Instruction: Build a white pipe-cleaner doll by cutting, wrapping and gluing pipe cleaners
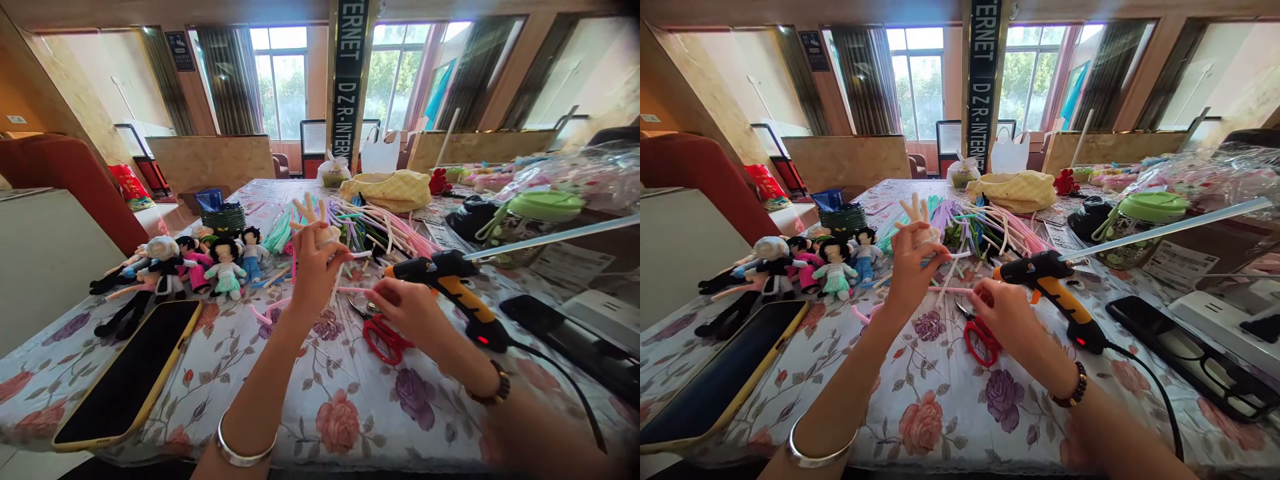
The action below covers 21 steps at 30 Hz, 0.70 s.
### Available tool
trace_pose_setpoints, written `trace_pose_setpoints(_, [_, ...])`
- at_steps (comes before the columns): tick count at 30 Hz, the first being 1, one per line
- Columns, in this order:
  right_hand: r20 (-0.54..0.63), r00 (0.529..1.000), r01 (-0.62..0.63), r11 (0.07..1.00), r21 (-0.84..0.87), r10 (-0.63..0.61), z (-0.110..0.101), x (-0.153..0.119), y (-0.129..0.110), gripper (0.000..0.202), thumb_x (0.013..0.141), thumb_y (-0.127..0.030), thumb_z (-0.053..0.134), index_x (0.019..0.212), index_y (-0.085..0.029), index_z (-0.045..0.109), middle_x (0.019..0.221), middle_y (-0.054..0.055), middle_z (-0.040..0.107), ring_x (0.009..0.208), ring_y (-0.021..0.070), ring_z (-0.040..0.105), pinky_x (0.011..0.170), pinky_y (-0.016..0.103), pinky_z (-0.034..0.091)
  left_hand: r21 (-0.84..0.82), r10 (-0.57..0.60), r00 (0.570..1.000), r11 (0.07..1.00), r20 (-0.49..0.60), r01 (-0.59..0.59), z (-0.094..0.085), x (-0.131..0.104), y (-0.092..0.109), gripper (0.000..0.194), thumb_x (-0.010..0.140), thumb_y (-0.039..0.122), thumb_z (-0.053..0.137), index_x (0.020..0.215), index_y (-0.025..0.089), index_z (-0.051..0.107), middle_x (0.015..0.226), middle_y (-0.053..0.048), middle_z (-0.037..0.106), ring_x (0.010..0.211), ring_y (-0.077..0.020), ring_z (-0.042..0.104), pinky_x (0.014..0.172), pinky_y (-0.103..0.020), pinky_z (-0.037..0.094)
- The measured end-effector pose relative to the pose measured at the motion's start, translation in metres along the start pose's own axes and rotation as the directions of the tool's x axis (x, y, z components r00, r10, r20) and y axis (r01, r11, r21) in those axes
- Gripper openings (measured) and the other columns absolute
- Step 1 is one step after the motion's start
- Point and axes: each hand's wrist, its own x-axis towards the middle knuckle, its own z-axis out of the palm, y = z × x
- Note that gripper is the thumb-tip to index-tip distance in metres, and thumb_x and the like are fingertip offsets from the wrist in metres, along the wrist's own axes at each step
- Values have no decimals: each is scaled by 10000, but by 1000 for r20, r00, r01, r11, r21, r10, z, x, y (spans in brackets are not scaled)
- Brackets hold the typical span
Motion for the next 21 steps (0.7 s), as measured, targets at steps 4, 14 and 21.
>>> trace_pose_setpoints(4, [191, 981, 35, 945, -325, 30, 3, -4, 4, 281, 836, -373, 554, 636, -179, 590, 635, 59, 665, 574, 186, 581, 534, 298, 339, 62, -22, 994, 998, -105, 29, -4, 3, -9, 44, 736, 264, 678, 747, 225, 695, 1146, -53, 467, 1112, -241, 401, 1000, -442, 380])
trace_pose_setpoints(14, [232, 971, 150, 892, -426, -53, -1, -16, 14, 255, 698, -362, 675, 537, -208, 550, 540, 23, 593, 509, 166, 507, 494, 286, 286, 14, -79, 983, 996, -168, 83, -7, 6, -19, 89, 778, 270, 632, 706, 242, 677, 1126, -44, 459, 1123, -254, 391, 995, -472, 391])
trace_pose_setpoints(21, [244, 968, -27, 992, -126, 58, -3, -8, 0, 226, 773, -347, 520, 607, -197, 557, 571, 22, 615, 532, 162, 540, 480, 272, 322, -9, -117, 985, 993, -128, 117, -10, 7, -15, 35, 748, 256, 669, 728, 244, 695, 1135, -35, 485, 1107, -241, 412, 1004, -451, 369])
